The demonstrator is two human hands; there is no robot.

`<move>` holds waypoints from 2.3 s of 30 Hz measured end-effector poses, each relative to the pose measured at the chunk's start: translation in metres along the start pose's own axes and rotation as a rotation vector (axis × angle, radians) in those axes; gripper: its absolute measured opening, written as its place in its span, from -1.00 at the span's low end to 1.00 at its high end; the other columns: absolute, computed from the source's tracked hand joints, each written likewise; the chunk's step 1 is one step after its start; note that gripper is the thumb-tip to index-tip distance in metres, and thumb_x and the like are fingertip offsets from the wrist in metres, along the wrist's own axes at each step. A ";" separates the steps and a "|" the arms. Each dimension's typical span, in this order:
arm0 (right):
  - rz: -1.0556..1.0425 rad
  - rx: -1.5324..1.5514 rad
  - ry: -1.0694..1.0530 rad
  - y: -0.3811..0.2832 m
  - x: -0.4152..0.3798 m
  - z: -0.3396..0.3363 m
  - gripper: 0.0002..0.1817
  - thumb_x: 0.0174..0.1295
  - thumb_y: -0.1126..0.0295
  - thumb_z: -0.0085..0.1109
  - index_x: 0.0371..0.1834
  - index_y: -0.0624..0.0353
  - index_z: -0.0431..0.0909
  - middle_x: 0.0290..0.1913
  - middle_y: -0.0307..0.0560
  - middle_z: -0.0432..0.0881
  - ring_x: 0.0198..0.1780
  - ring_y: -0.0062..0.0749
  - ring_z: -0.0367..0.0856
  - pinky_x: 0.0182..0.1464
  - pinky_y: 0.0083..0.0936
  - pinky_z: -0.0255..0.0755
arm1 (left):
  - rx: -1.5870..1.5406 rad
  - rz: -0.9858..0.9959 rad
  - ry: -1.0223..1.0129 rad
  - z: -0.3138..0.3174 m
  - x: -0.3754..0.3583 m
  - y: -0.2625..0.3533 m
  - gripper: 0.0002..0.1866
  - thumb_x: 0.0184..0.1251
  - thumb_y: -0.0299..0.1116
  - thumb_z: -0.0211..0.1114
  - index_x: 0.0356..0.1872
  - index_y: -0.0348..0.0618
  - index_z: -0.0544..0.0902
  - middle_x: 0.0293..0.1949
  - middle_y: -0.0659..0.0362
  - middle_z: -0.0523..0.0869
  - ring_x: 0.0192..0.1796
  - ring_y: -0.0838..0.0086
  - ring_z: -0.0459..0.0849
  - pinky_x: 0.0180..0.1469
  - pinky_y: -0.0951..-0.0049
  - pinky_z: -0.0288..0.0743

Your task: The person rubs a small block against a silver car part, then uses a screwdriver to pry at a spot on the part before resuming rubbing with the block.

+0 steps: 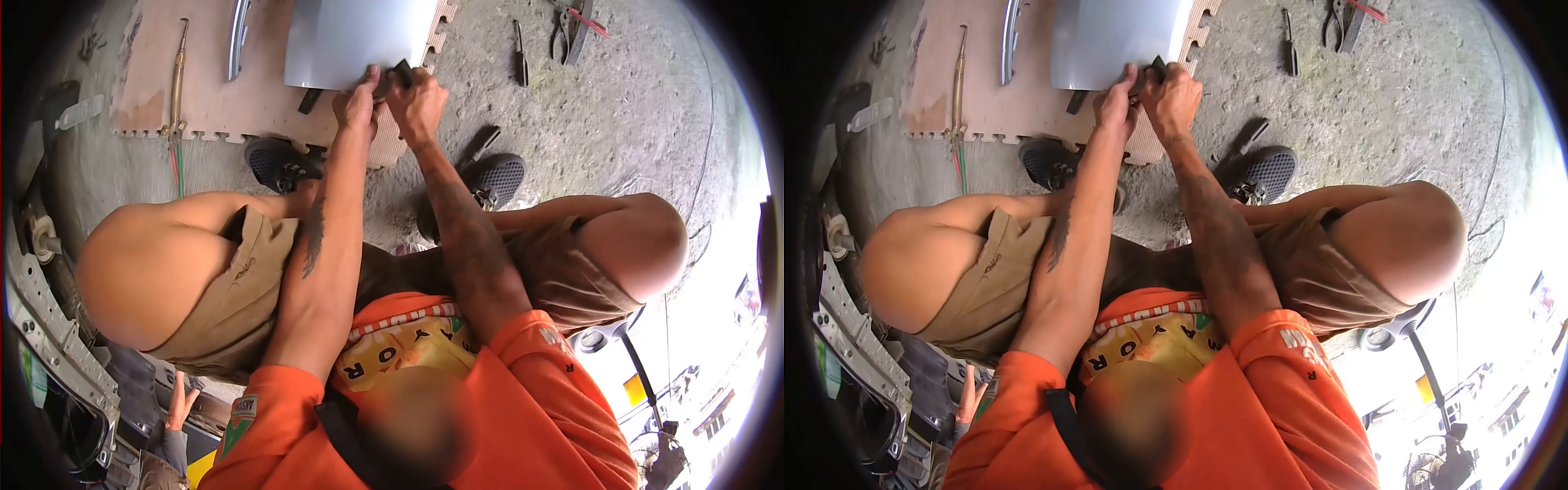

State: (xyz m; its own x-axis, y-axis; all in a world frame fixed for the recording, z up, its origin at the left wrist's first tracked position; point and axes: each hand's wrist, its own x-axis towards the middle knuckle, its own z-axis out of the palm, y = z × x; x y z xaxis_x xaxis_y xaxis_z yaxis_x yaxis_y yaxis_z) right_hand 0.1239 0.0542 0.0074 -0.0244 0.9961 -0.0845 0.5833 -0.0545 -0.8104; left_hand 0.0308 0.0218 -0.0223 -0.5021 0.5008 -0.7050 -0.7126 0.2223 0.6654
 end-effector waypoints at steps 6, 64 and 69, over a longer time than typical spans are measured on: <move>-0.006 0.001 0.018 0.002 -0.006 0.001 -0.68 0.15 0.23 0.37 -0.40 0.36 0.72 -0.46 0.30 0.71 -0.36 0.16 0.75 -0.23 -0.17 0.61 | -0.059 0.007 -0.003 -0.001 0.001 -0.002 -0.63 0.25 -0.34 0.55 0.00 -0.27 0.67 -0.16 0.07 0.75 -0.37 0.36 0.71 -0.46 0.45 0.64; 0.031 0.000 -0.006 -0.001 -0.005 -0.001 -0.68 0.15 0.23 0.31 -0.43 0.35 0.64 -0.42 0.40 0.68 -0.33 0.32 0.70 -0.13 -0.02 0.56 | 0.041 -0.066 -0.020 0.004 -0.011 0.011 -0.66 0.29 -0.33 0.52 -0.01 -0.24 0.64 -0.16 0.08 0.74 -0.23 0.34 0.75 -0.20 0.36 0.76; -0.109 -0.089 0.070 0.018 0.000 0.011 -0.69 0.12 0.21 0.38 -0.43 0.32 0.68 -0.45 0.27 0.72 -0.40 0.20 0.74 -0.26 -0.14 0.60 | 0.038 -0.105 -0.032 -0.005 -0.004 0.002 -0.70 0.33 -0.31 0.49 -0.01 -0.16 0.66 -0.10 0.12 0.74 -0.23 0.42 0.70 -0.30 0.39 0.65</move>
State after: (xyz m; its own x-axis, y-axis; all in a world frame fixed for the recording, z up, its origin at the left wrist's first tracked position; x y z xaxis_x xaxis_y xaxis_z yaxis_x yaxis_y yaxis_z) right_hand 0.1251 0.0525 -0.0134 -0.0366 0.9983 0.0444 0.6500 0.0575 -0.7578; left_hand 0.0290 0.0162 -0.0193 -0.4096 0.4997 -0.7632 -0.7410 0.3059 0.5979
